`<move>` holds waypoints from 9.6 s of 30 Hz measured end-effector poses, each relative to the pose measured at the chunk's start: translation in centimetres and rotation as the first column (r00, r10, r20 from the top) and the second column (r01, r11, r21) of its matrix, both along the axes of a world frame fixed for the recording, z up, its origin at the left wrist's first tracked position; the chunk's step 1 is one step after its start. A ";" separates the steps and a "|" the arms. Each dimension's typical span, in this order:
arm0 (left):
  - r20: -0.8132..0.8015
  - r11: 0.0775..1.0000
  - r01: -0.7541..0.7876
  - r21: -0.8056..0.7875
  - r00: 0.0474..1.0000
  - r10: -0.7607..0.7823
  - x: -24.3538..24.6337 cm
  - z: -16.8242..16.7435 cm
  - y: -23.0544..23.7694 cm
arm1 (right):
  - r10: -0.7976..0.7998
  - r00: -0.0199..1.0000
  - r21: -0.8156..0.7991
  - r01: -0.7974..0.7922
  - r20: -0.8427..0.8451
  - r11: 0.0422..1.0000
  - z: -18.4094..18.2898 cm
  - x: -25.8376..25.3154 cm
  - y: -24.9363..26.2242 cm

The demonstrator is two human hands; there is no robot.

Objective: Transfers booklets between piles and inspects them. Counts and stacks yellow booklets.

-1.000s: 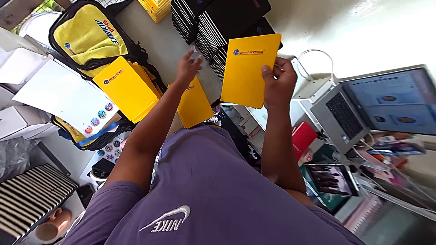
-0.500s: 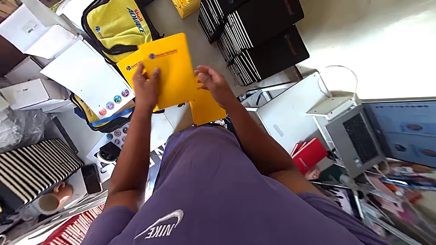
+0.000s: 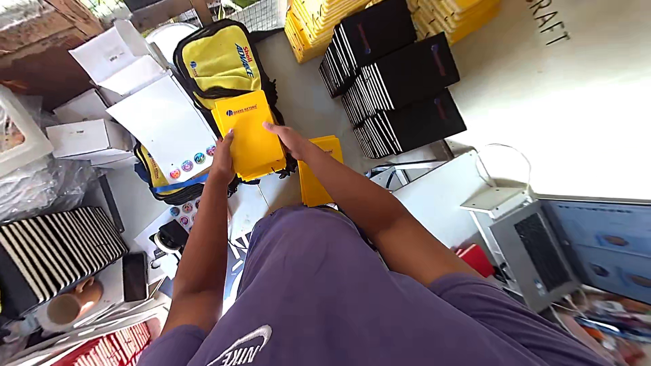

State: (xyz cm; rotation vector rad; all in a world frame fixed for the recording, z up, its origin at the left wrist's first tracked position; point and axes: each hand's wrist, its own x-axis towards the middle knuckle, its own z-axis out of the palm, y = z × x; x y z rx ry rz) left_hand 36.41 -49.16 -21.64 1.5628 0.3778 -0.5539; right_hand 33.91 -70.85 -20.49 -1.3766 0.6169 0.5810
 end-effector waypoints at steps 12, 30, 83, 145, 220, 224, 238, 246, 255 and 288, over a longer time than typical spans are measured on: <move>-0.122 0.935 0.070 -0.347 0.985 -0.119 1.8 -1.2 1.7 | -0.036 0.999 0.299 0.026 0.027 0.954 -1.9 0.1 -0.2; 0.134 0.912 0.055 -0.407 0.991 0.001 -0.8 0.6 3.0 | -0.123 0.972 0.032 0.119 0.201 0.992 2.5 -3.8 2.6; 0.557 0.507 0.784 0.359 0.256 -0.790 -9.8 3.1 -7.7 | 0.665 0.624 -0.780 -0.138 0.410 0.610 3.1 -23.0 -17.3; -0.067 0.888 -0.138 -0.438 0.990 0.121 19.5 -4.6 -21.4 | -0.092 0.968 0.198 0.045 0.233 0.979 -4.2 21.9 -20.1; 0.267 0.531 0.593 0.605 0.477 -0.837 -7.7 -3.2 -12.2 | 0.294 0.946 -0.885 -0.020 0.133 0.464 -0.9 -14.0 -12.0; 0.270 0.492 0.596 0.634 0.425 -0.864 -7.5 -3.2 -12.6 | 0.307 0.947 -0.897 -0.048 0.099 0.440 -0.8 -13.9 -11.7; 0.245 0.384 0.571 0.725 0.308 -0.919 -7.3 -2.3 -15.7 | 0.304 0.949 -0.887 -0.068 0.084 0.458 -0.5 -13.3 -12.2; 0.225 0.320 0.574 0.754 0.233 -0.946 -7.0 -2.3 -17.8 | 0.278 0.958 -0.857 -0.090 0.064 0.507 -0.5 -12.7 -12.9; 0.267 0.365 0.594 0.717 0.249 -0.931 -6.7 -2.1 -20.1 | 0.249 0.965 -0.793 -0.089 0.081 0.602 -1.0 -12.2 -13.8; 0.184 0.456 0.565 0.687 0.472 -0.862 -6.4 -2.0 -13.9 | -0.576 0.816 -0.249 0.569 0.054 0.783 -4.8 -16.0 -15.9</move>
